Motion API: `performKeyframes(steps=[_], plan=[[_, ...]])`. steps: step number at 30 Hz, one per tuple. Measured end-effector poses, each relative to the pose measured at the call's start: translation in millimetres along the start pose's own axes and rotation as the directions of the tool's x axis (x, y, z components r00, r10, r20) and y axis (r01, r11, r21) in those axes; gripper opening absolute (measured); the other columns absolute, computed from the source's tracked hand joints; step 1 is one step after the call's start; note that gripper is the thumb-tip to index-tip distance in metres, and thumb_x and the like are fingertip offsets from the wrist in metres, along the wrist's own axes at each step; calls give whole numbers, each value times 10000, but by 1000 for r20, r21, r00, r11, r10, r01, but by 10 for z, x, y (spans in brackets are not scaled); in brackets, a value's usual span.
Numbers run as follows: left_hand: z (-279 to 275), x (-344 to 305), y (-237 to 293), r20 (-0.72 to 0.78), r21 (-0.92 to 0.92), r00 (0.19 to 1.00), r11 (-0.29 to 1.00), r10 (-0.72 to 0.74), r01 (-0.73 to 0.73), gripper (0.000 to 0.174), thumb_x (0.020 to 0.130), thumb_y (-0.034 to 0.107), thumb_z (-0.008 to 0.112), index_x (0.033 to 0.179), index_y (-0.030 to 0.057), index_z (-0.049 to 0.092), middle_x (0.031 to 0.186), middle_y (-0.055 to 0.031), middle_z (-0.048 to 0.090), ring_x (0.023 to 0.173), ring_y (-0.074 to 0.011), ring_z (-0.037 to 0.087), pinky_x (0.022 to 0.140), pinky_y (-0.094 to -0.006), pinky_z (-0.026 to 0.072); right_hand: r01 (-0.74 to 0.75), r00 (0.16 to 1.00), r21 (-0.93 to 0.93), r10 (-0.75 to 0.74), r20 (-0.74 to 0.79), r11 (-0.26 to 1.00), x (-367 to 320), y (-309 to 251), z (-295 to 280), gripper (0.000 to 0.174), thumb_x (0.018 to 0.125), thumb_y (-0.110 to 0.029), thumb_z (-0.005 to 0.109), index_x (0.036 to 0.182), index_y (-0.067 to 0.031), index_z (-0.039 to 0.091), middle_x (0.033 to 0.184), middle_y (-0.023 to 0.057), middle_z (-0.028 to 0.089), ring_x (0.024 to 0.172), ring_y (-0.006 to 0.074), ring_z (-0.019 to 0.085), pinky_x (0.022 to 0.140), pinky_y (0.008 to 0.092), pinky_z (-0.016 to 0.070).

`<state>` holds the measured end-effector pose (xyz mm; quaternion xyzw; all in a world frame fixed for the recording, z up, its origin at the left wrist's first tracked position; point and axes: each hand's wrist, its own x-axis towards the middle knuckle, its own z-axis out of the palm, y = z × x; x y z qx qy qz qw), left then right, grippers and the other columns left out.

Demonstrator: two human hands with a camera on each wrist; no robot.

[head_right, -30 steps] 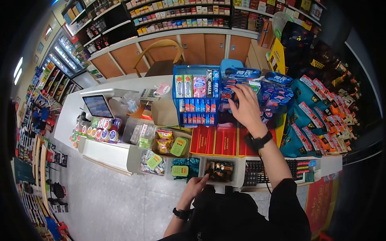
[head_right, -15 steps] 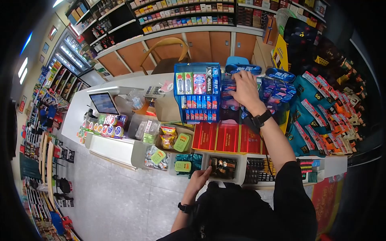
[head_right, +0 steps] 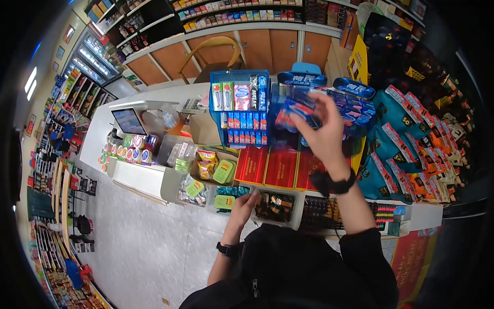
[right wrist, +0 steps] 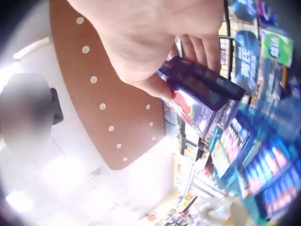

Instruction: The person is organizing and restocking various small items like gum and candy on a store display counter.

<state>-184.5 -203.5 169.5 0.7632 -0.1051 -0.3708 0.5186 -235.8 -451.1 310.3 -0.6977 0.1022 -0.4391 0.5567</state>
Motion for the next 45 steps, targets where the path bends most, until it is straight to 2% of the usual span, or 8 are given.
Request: performKeyframes(steps=[5,11,17,20,25,30,37,45], plan=[[212,261,-22,-176,115,974,986,142,-123,399,969,367,593,1040,-19,664,715,-41,619,683,-80,560,656,-224,434,-471,875,74,454,170,879,-779,592,241,471,819,-101,777,1198,24,528,1029,103,684,973,141,656,806,276,532],[266,415,-171,-255,371,831,843,495,-389,505,841,202,691,1278,-6,550,1173,-250,598,1033,-375,610,858,-424,490,-675,737,-27,675,17,738,-1151,1585,529,509,772,-250,824,1111,50,591,945,105,688,825,135,648,697,282,519],[354,461,-47,-280,605,783,735,556,-305,756,716,247,803,1324,-32,454,1114,-240,576,1029,-403,573,886,-455,475,-600,739,-291,656,156,745,-1219,1603,676,437,823,-268,779,1094,33,614,928,121,674,855,183,659,735,291,515],[351,480,-56,-281,643,765,705,579,-298,750,705,228,803,1320,-25,456,1070,-226,565,993,-408,568,864,-462,474,-153,926,-638,335,174,755,-1201,1263,595,392,811,-206,760,1117,0,628,989,166,638,909,353,631,817,415,512],[277,560,-6,-351,674,742,704,571,-223,752,701,191,801,1330,-32,456,1039,-211,576,987,-400,572,870,-463,469,218,975,-663,-127,183,716,-626,514,156,408,779,-88,747,1159,-43,606,1121,131,577,1016,331,574,879,422,466],[181,628,-18,-340,652,724,705,599,-277,733,722,206,794,1332,-25,458,1159,-248,590,1050,-412,571,909,-456,464,265,953,-905,51,298,332,-93,242,-271,675,720,9,709,1358,-54,499,1341,172,480,1089,334,514,930,423,434],[199,598,21,-359,668,675,683,644,-296,695,757,257,786,1301,-40,470,1100,-236,542,1036,-414,531,906,-473,439,381,873,-829,135,468,409,189,569,-364,641,753,114,535,1368,-60,497,1366,198,514,1139,358,543,980,445,458],[192,280,335,-549,588,529,749,647,-306,348,851,248,739,1002,-28,589,1023,-219,480,992,-367,487,860,-451,397,288,922,-834,98,374,470,378,366,-383,462,722,-65,720,1173,-41,623,1113,125,647,1099,301,579,930,402,489]])
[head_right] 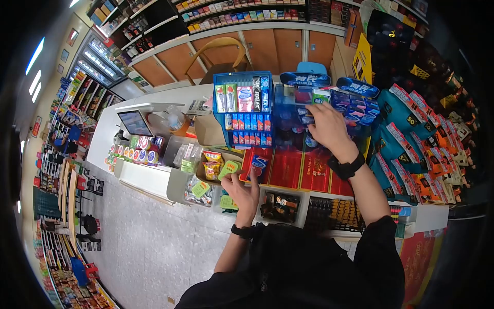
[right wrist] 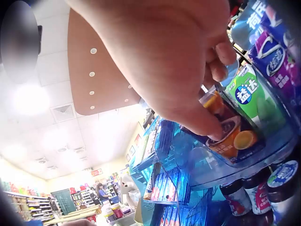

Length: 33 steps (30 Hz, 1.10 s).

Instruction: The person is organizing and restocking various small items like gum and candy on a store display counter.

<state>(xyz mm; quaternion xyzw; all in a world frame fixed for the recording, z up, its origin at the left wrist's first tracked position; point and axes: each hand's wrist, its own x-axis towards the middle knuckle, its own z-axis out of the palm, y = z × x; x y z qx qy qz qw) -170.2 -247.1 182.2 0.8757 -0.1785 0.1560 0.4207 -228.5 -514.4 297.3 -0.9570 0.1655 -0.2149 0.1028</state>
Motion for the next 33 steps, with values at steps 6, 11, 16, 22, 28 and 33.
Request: performKeyframes(steps=[6,11,16,22,28,33], plan=[[-99,-103,180,91,-195,981,969,173,-153,301,813,231,781,952,18,620,879,-133,546,793,-290,551,709,-385,453,102,970,343,-17,-242,934,-262,-474,-442,427,706,-143,806,1082,-2,659,907,109,647,771,236,646,679,320,518],[21,-298,84,454,-242,887,970,85,31,497,760,366,818,1030,-15,647,932,-135,630,805,-279,636,681,-366,508,-151,982,634,39,187,758,-621,-320,145,417,779,-154,799,1101,60,641,856,52,643,677,85,564,587,239,446],[88,-368,-70,658,-162,753,973,-19,167,600,760,445,794,1101,-33,668,850,-158,695,782,-309,690,693,-384,537,-459,866,713,87,492,530,-904,-151,1112,400,816,-244,786,1058,55,677,838,84,708,733,89,645,633,256,501],[188,-453,-255,689,-147,719,956,-86,255,521,799,397,767,1063,-45,684,803,-160,714,731,-300,705,682,-378,548,-570,818,744,158,552,349,-901,-226,1420,407,828,-241,783,1104,35,669,863,61,712,732,78,652,628,236,519],[156,-456,-195,686,-126,718,952,-119,278,418,839,326,746,1049,-31,688,847,-161,730,785,-265,722,726,-347,550,-441,890,685,186,416,580,-853,-259,1614,459,825,-262,787,1150,30,649,879,83,727,730,98,672,598,246,516],[159,-489,-220,665,-145,736,945,-127,294,451,843,359,732,1076,-23,678,809,-153,716,752,-287,707,691,-369,545,-135,991,430,123,56,893,-908,-312,1539,394,802,-276,785,1057,5,679,993,96,643,668,256,645,614,321,534]])
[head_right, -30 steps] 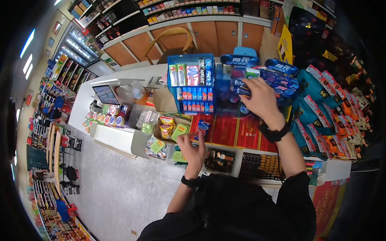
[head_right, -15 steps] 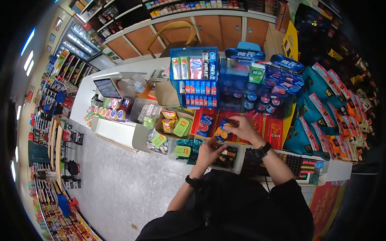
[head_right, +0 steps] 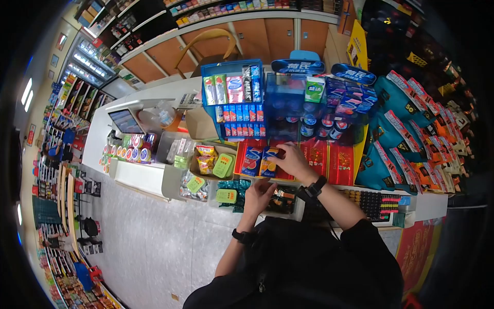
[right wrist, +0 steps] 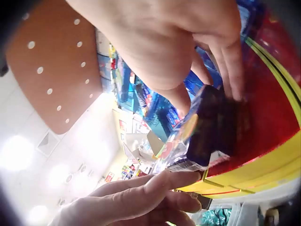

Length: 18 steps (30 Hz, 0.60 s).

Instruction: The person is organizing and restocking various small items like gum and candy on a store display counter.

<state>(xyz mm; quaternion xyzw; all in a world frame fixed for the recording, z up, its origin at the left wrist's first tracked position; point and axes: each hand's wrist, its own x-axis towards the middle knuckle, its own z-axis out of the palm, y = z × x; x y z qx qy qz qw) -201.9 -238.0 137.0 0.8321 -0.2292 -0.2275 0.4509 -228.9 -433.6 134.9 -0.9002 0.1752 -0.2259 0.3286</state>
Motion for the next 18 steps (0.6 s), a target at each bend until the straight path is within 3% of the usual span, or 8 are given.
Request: performKeyframes(steps=[3,5,7,9,10,13,18], plan=[[-57,-34,3,14,2,1000,1000,-22,22,429,859,385,712,1033,-7,687,771,-144,710,737,-285,707,678,-367,541,-35,985,111,53,-163,993,225,-424,-542,289,826,-229,755,1021,-31,676,1037,86,633,692,275,645,622,327,534],[-38,-35,-148,40,-32,998,998,-55,56,416,868,397,703,996,1,699,759,-149,707,724,-282,708,669,-365,538,34,939,-14,-37,-343,999,459,-468,-873,230,843,-191,725,1015,-53,660,1072,87,622,731,292,662,626,357,540],[-123,-58,19,83,27,994,997,-71,69,417,874,408,697,971,2,705,747,-159,702,715,-291,707,663,-366,535,46,886,-183,-125,-446,982,718,-338,-1131,285,849,-170,702,1102,-58,636,1135,103,611,784,327,674,672,396,552],[-140,-65,102,119,31,988,995,-100,97,430,878,421,690,972,1,704,730,-167,695,714,-307,705,660,-372,532,-65,880,-357,-115,-460,932,883,-285,-1286,366,855,-149,677,1200,-61,594,1224,126,579,822,364,673,732,429,553],[-127,-57,97,123,34,988,995,-95,92,430,878,421,690,972,1,704,730,-167,695,714,-307,705,660,-372,532,-85,918,-387,-79,-388,918,922,-195,-1307,431,844,-128,668,1256,-54,566,1299,155,543,825,381,672,760,446,549],[-135,-63,89,125,35,991,999,-36,31,446,883,428,683,963,-10,702,722,-175,690,707,-316,702,653,-378,527,-109,952,-447,-36,-304,888,961,-157,-1318,489,819,-95,693,1283,-56,543,1294,121,526,904,381,649,748,445,539],[-83,-40,111,132,60,991,998,-16,8,459,897,434,665,951,-21,698,720,-185,682,717,-341,693,645,-398,516,-182,963,-491,55,-262,852,977,-188,-1329,506,782,-65,711,1264,-44,557,1218,132,536,864,380,653,730,459,532]])
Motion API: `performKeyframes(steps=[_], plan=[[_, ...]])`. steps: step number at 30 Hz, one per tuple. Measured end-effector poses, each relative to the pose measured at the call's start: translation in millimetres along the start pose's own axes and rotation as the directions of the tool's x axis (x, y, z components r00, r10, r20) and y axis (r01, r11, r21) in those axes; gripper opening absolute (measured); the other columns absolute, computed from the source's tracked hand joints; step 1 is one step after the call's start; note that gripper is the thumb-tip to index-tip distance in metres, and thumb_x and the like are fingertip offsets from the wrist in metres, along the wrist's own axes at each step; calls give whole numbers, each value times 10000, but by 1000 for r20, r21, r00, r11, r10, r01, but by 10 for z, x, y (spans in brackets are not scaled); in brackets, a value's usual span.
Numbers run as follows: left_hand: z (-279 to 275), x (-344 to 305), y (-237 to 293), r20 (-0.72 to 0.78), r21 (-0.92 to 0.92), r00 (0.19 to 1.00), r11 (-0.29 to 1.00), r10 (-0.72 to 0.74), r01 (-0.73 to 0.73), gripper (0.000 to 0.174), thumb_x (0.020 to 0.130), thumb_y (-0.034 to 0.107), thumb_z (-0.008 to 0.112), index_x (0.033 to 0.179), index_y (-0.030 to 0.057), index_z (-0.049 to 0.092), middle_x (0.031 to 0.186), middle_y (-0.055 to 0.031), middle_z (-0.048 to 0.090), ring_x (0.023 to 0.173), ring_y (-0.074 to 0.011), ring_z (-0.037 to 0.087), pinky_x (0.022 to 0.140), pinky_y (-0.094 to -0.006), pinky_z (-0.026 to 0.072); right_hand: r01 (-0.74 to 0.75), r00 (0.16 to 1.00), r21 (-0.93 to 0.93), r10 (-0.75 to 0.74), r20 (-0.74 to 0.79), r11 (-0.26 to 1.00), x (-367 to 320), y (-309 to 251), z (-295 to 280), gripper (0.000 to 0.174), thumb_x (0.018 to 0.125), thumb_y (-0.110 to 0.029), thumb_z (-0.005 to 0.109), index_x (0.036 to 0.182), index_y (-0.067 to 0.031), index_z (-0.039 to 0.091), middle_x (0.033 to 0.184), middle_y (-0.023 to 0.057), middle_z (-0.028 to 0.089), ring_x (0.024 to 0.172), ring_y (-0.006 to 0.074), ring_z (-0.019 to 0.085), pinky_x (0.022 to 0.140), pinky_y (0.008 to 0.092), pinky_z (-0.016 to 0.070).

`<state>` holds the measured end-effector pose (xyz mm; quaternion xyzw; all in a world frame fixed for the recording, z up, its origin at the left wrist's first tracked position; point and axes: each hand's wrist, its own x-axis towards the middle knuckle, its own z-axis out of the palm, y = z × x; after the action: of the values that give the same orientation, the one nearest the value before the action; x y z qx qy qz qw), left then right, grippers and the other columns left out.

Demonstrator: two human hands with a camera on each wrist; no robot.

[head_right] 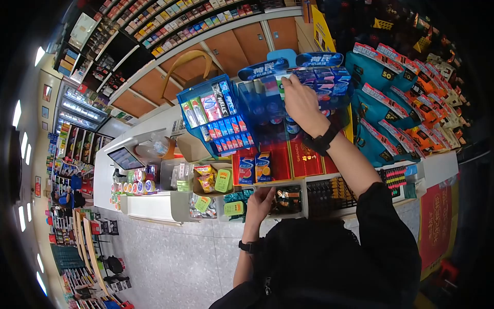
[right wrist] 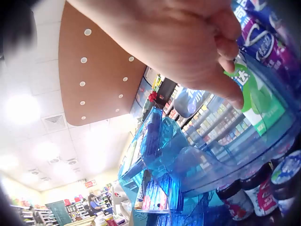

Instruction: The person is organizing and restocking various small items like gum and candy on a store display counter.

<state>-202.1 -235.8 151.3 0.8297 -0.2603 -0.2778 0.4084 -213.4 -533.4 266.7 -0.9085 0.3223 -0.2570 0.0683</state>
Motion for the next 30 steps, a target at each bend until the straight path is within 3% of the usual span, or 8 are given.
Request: performKeyframes(steps=[6,9,14,19,23,25,28,30], plan=[[16,-10,4,67,-50,998,998,-19,22,430,904,419,661,995,0,693,725,-172,684,703,-313,692,648,-383,511,72,997,11,-72,-7,997,-95,35,6,364,766,-53,719,1103,-67,580,1311,104,517,858,370,663,722,456,539],[4,-12,74,56,-36,998,999,-24,26,432,905,411,661,1009,-8,693,731,-163,689,702,-299,694,655,-371,515,38,999,35,-37,-32,999,-164,41,47,400,771,-52,714,1142,-72,565,1323,102,517,857,364,664,704,450,541],[1,-33,153,45,-45,999,999,-16,18,442,908,413,657,1026,-12,693,734,-166,685,720,-293,695,667,-364,515,15,997,40,-12,-73,999,-153,25,39,342,787,-51,698,1095,-66,550,1226,117,540,792,375,658,671,452,537],[4,-13,146,78,-14,996,999,-44,45,432,912,409,652,1039,-1,693,728,-159,683,717,-288,692,663,-362,511,42,995,45,-37,-97,998,-151,36,3,440,811,-46,675,1231,-92,554,1138,113,575,773,363,653,668,432,533],[41,2,107,94,-40,994,997,-57,61,424,911,408,653,1040,6,693,723,-154,681,711,-286,690,658,-361,509,111,994,36,-111,-13,993,-236,80,133,415,812,-60,685,1214,-87,585,1017,91,636,779,345,658,672,434,534],[45,9,94,107,-54,991,995,-75,81,419,913,401,654,1047,5,691,738,-160,686,719,-287,692,659,-359,508,152,966,174,-109,-235,973,-290,-26,0,324,813,-94,719,1124,-54,638,948,76,676,705,296,652,621,393,523],[128,44,-72,111,-135,989,985,-95,110,408,917,383,653,1062,4,689,772,-173,695,742,-282,696,668,-355,511,212,928,413,-49,-370,886,-425,-281,-330,280,864,-193,705,1099,-51,648,952,116,674,685,281,659,583,364,508],[154,82,-129,131,-236,986,963,-100,129,445,927,362,651,1136,-31,657,879,-180,713,781,-235,694,686,-331,519,127,973,537,1,-231,834,-581,-337,-412,281,863,-203,714,1092,-47,661,951,113,678,654,247,639,573,336,492]])
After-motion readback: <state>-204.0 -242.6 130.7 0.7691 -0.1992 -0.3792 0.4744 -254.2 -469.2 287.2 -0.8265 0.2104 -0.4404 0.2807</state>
